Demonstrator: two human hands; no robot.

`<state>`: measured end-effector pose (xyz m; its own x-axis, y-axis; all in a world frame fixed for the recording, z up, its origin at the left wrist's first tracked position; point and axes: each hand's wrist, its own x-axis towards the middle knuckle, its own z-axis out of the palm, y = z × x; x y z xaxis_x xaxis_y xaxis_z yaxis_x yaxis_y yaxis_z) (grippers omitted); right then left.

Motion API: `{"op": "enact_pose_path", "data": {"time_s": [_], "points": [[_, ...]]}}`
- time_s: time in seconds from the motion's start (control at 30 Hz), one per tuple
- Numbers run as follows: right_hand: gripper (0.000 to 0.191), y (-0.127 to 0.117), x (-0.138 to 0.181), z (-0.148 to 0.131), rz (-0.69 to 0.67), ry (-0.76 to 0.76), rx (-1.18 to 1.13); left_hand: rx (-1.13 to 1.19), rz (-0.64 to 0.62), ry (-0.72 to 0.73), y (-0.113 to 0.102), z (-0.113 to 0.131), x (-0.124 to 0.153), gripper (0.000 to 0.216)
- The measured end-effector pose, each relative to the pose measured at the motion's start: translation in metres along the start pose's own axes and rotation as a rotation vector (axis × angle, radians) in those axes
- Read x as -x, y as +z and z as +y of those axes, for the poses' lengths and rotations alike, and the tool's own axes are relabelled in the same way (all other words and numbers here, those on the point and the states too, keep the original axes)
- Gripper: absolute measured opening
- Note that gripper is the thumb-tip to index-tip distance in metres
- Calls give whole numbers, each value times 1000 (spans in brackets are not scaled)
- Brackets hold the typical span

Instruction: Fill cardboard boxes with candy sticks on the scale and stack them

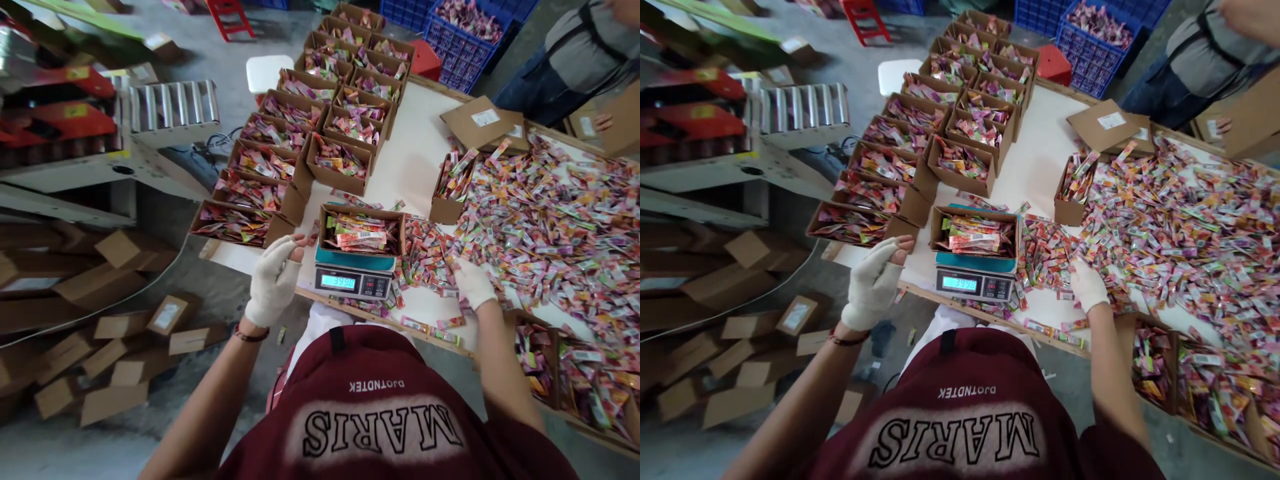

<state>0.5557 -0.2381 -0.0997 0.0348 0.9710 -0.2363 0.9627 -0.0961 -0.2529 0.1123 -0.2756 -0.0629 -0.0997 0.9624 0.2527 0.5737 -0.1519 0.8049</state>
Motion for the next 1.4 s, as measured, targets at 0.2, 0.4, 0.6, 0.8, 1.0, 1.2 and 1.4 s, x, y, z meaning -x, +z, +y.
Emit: {"op": "enact_pose_path", "data": {"time_s": [0.2,0.4,0.6,0.8,1.0,1.2,1.4], "points": [[29,-12,24,9,31,-43,-61,20,-88,108,15,31,-35,29],[32,-53,-9,-117,164,-492,-271,44,-50,175,37,49,-53,36],[64,-55,-57,-189,77,-748,-197,-27,9,219,37,50,-53,32],[45,-22,-124,-97,188,-301,-233,-347,-450,325,70,32,-44,29],[47,5,-218,-68,52,170,0,-723,-800,294,117,27,-63,23],[42,34,-257,-62,-97,354,81,-725,-868,325,100,8,-69,23],[38,35,-271,-32,-140,417,109,-754,-843,283,68,-29,-138,24]]}}
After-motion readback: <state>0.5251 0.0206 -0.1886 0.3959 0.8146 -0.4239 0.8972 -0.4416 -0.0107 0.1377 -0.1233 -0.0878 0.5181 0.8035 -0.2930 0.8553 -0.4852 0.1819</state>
